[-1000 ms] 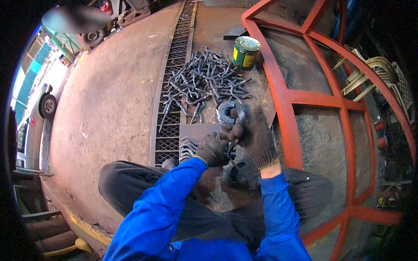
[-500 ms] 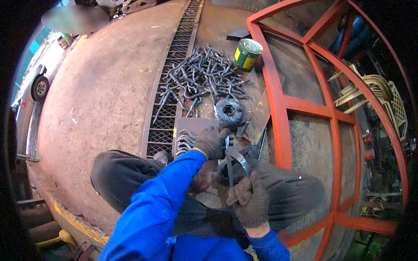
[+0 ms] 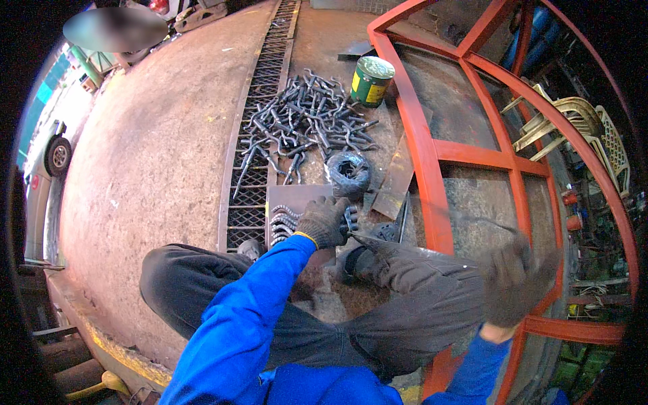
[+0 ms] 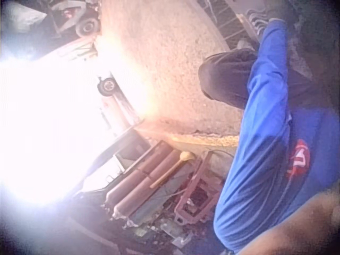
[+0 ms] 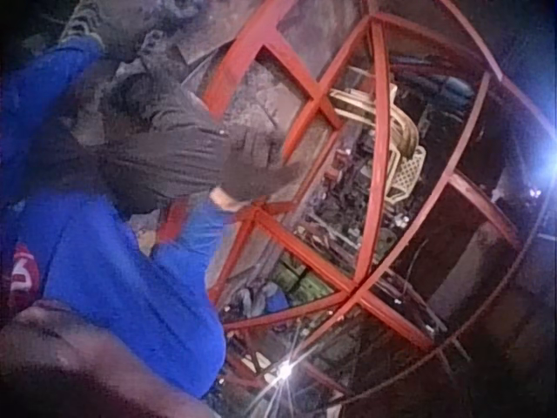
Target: The person sits on the floor and wraps a black strap around a bundle of metal rods using pliers. The person tightens the strap and secures the bundle.
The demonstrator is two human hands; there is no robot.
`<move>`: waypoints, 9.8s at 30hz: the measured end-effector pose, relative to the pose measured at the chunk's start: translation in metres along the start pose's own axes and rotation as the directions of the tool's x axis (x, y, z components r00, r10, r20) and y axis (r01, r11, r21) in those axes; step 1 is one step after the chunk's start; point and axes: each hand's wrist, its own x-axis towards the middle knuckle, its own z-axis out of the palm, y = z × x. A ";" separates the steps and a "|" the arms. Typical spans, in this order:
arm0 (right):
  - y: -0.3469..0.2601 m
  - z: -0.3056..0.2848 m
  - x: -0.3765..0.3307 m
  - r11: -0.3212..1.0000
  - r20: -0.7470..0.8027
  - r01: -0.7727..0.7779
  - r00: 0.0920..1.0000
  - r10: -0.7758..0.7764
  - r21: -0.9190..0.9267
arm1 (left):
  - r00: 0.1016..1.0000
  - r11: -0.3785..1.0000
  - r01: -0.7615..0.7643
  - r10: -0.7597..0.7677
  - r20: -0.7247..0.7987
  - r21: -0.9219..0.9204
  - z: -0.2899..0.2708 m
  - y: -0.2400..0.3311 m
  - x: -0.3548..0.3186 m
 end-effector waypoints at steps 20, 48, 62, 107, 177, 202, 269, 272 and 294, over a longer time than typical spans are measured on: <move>0.057 0.176 0.127 0.085 0.466 0.555 0.595 0.655 -0.828 | 0.980 0.979 0.196 -0.198 -0.029 -0.050 0.000 -0.002 -0.001; 0.021 0.037 0.168 0.069 0.387 0.558 0.475 0.790 -0.827 | 0.973 0.970 0.223 -0.228 -0.041 -0.094 0.002 0.001 0.002; 0.074 -0.012 0.153 -0.004 0.347 0.635 0.428 0.835 -0.772 | 0.975 0.977 0.196 -0.203 -0.089 -0.086 0.003 0.003 0.002; 0.098 0.113 0.200 0.225 0.697 0.662 0.704 0.141 -0.715 | 0.977 0.981 0.179 -0.186 -0.106 -0.071 0.009 -0.003 0.003; 0.193 0.182 0.060 0.392 0.028 -0.172 0.889 0.456 -0.904 | 0.991 0.997 0.079 -0.080 -0.103 -0.016 0.014 -0.010 0.000; 0.231 0.203 0.212 -0.242 0.547 0.814 0.544 0.636 -0.529 | 0.980 0.994 0.059 -0.076 -0.183 -0.095 0.016 -0.008 0.001; 0.120 0.180 -0.023 0.614 0.585 0.455 0.811 0.015 -0.646 | 0.811 0.880 0.472 -0.406 -0.421 0.060 0.047 0.034 0.015; 0.113 0.175 -0.034 0.617 0.515 0.375 0.855 0.057 -0.692 | 0.816 0.853 0.517 -0.469 -0.338 0.065 0.050 0.027 0.023; 0.124 0.145 -0.092 0.315 0.739 0.761 0.639 -0.212 -0.568 | 0.841 0.859 0.483 -0.400 -0.364 0.172 0.070 -0.021 0.045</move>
